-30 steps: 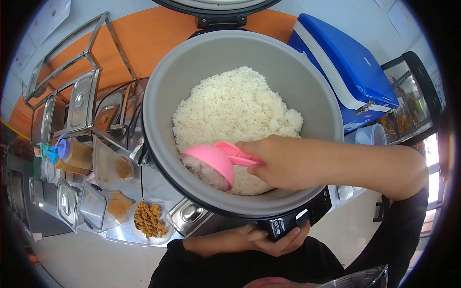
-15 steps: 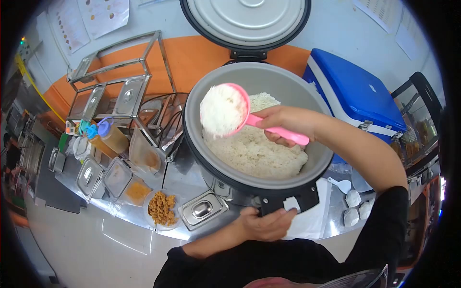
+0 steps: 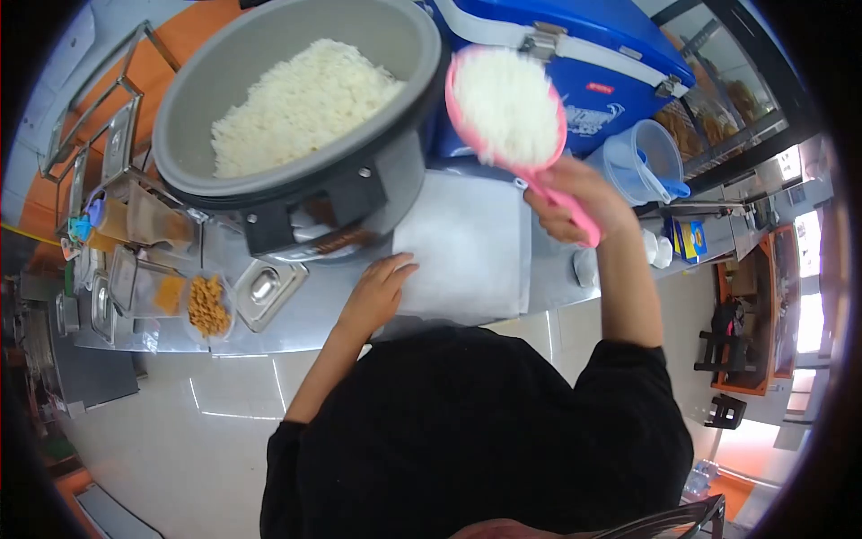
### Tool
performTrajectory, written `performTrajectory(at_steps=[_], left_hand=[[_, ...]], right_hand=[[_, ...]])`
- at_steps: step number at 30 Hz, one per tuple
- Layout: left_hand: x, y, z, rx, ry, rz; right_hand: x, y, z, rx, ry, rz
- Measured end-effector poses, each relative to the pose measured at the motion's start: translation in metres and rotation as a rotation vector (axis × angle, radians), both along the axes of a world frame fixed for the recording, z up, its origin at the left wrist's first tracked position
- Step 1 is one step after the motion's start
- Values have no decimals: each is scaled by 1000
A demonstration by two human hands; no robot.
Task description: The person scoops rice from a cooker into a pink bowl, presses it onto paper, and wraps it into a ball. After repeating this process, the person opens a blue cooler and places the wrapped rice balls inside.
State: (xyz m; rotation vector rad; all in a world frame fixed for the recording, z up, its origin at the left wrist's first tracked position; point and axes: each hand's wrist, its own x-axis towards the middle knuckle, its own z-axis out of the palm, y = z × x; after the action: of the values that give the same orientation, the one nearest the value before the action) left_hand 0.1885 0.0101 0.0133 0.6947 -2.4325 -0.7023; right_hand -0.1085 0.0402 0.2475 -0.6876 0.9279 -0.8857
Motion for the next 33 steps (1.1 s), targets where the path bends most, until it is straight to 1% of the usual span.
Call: performTrajectory(at_steps=[1, 4, 7, 9, 10, 14, 17, 19, 21, 23, 26, 29, 33], left_hand=[[-13, 2, -6, 20, -27, -12], [-47, 8, -7, -161, -254, -20], [-63, 9, -22, -169, -350, 32], [-66, 11, -30, -173, -397, 55], [-66, 11, -34, -175, -420, 67], [-65, 10, -35, -199, -431, 70], [-65, 11, -33, -187, -442, 70], [-64, 10, -34, -160, -433, 80], [-63, 10, -37, -133, -407, 104], [-61, 9, -40, -116, -363, 143], [-59, 8, -40, -128, -371, 140], [-57, 4, -45, -94, -336, 131], [-57, 5, -45, -80, -325, 145]], right_hand=[[-9, 11, -20, 44, 32, -34], [-25, 36, -88, 53, 107, -48], [-24, 57, -139, 93, 215, -156], [-26, 71, -164, 111, 341, -237], [-27, 77, -173, 119, 405, -276], [-32, 90, -190, 161, 426, -288], [-27, 86, -195, 67, 654, -336], [-23, 77, -217, -366, 1134, -392], [-14, 74, -223, -618, 1518, -287], [1, 74, -214, -664, 1815, -30], [10, 75, -209, -707, 1809, 39], [10, 72, -203, -538, 1715, 121], [5, 66, -205, -468, 1618, 146]])
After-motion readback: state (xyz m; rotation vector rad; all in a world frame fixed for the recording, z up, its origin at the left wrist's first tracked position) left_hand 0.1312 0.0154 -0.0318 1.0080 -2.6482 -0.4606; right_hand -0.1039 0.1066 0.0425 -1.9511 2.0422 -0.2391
